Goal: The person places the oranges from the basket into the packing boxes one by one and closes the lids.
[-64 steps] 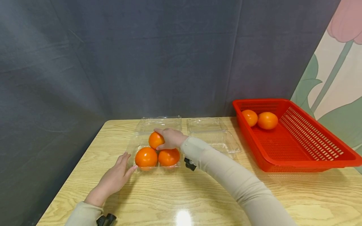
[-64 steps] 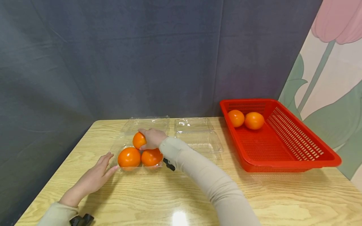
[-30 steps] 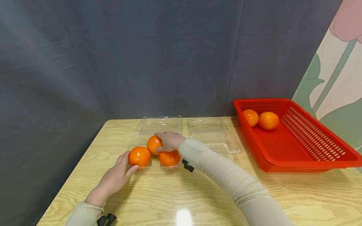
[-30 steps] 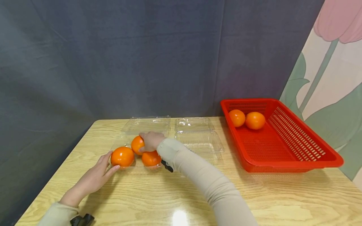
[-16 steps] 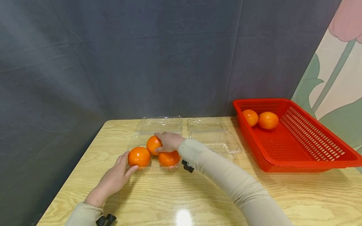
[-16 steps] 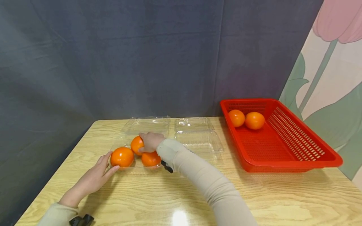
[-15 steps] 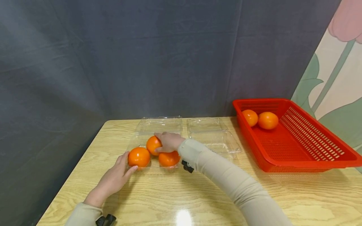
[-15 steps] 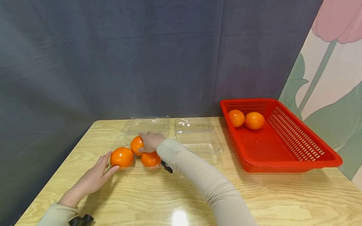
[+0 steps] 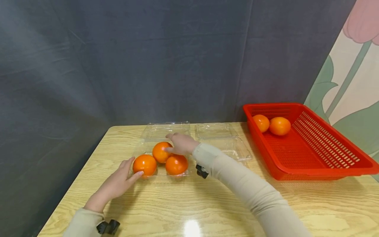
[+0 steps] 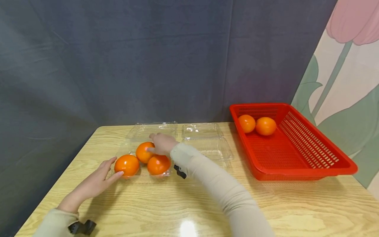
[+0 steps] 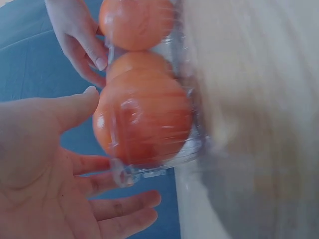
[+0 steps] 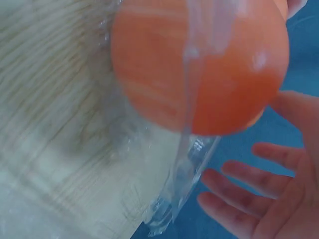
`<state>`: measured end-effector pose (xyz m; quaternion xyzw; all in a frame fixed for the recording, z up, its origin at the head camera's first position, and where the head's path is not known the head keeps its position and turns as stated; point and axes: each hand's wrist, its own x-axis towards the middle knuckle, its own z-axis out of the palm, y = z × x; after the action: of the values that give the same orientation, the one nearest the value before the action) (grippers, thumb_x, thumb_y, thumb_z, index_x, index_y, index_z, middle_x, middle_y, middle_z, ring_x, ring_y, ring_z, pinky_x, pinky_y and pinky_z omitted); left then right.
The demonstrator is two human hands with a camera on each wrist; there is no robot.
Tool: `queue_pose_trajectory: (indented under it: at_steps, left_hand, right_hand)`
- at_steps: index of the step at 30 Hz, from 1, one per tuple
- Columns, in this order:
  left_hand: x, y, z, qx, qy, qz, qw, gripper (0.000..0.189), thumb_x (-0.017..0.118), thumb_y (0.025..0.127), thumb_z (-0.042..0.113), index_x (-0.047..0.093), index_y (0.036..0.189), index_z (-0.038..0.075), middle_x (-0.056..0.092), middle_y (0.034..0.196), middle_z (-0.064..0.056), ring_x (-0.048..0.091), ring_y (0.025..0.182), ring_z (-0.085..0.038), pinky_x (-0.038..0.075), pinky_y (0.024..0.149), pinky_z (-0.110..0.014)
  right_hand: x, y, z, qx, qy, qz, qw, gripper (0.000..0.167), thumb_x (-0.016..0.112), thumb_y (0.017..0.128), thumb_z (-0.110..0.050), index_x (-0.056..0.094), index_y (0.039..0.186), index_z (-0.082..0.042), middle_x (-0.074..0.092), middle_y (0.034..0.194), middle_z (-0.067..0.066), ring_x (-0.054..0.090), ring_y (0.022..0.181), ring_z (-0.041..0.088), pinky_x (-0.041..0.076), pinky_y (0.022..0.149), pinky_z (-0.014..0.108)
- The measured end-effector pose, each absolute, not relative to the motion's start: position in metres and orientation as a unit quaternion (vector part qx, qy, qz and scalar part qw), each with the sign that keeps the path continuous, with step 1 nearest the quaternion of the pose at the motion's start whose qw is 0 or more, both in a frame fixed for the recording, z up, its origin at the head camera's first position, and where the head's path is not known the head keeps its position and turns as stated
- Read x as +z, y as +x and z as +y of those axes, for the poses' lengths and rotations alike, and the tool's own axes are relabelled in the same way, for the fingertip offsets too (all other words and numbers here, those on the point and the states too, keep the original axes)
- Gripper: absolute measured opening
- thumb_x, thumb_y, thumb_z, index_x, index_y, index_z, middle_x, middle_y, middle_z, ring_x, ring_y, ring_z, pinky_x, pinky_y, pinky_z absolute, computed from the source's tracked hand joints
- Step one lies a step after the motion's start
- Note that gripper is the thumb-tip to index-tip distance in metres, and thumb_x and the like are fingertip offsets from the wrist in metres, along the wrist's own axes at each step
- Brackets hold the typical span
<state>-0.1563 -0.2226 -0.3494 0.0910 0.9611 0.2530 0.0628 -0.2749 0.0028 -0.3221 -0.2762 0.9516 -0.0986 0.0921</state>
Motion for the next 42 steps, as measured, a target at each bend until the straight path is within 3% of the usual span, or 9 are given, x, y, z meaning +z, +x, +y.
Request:
queue_pose_trajectory:
  at_steps: [6,13,20,30,42]
  left_hand:
    - [-0.336,-0.171,-0.227,0.261,0.091,0.959,0.066,0.077,0.044,0.096,0.048,0.02,0.144,-0.007,0.033,0.143,-0.033,0.037,0.129,-0.048,0.035,0.101,-0.06]
    - [-0.323,-0.197,-0.235,0.265,0.093,0.957,0.07,0.074,0.039,0.097,0.05,0.023,0.143,-0.006,0.032,0.141,-0.034,0.037,0.125,-0.051,0.037,0.099,-0.061]
    - [-0.319,-0.228,-0.239,0.282,0.09,0.95,0.103,0.075,0.037,0.098,0.046,0.018,0.142,-0.012,0.024,0.143,-0.037,0.032,0.128,-0.053,0.033,0.104,-0.06]
    - [-0.323,-0.257,-0.24,0.31,0.044,0.931,0.189,0.086,0.032,0.097,0.055,0.002,0.145,-0.01,0.006,0.15,-0.036,0.013,0.137,-0.052,0.021,0.11,-0.062]
    - [-0.32,-0.273,-0.241,0.364,0.029,0.898,0.246,0.093,0.029,0.094,0.062,-0.013,0.146,-0.003,-0.008,0.153,-0.031,0.015,0.138,-0.049,0.02,0.113,-0.057]
  right_hand:
    - [-0.318,-0.285,0.017,-0.165,-0.274,0.946,0.051,0.05,0.056,0.093,-0.032,0.046,0.135,-0.007,0.053,0.136,0.012,0.051,0.125,0.028,0.041,0.106,0.039]
    - [-0.321,-0.295,0.034,-0.199,-0.233,0.952,0.026,0.051,0.059,0.091,-0.027,0.048,0.132,0.001,0.053,0.134,0.016,0.051,0.124,0.031,0.041,0.105,0.04]
    - [-0.327,-0.299,0.041,-0.216,-0.204,0.954,0.03,0.055,0.06,0.09,-0.026,0.045,0.133,0.005,0.053,0.132,0.022,0.049,0.124,0.035,0.04,0.107,0.041]
    - [-0.335,-0.3,0.041,-0.215,-0.183,0.957,0.066,0.062,0.059,0.091,-0.03,0.038,0.137,0.007,0.051,0.133,0.025,0.045,0.128,0.037,0.039,0.107,0.042]
    - [-0.34,-0.301,0.04,-0.213,-0.171,0.957,0.097,0.069,0.056,0.092,-0.032,0.03,0.14,0.011,0.046,0.136,0.029,0.048,0.125,0.038,0.04,0.107,0.042]
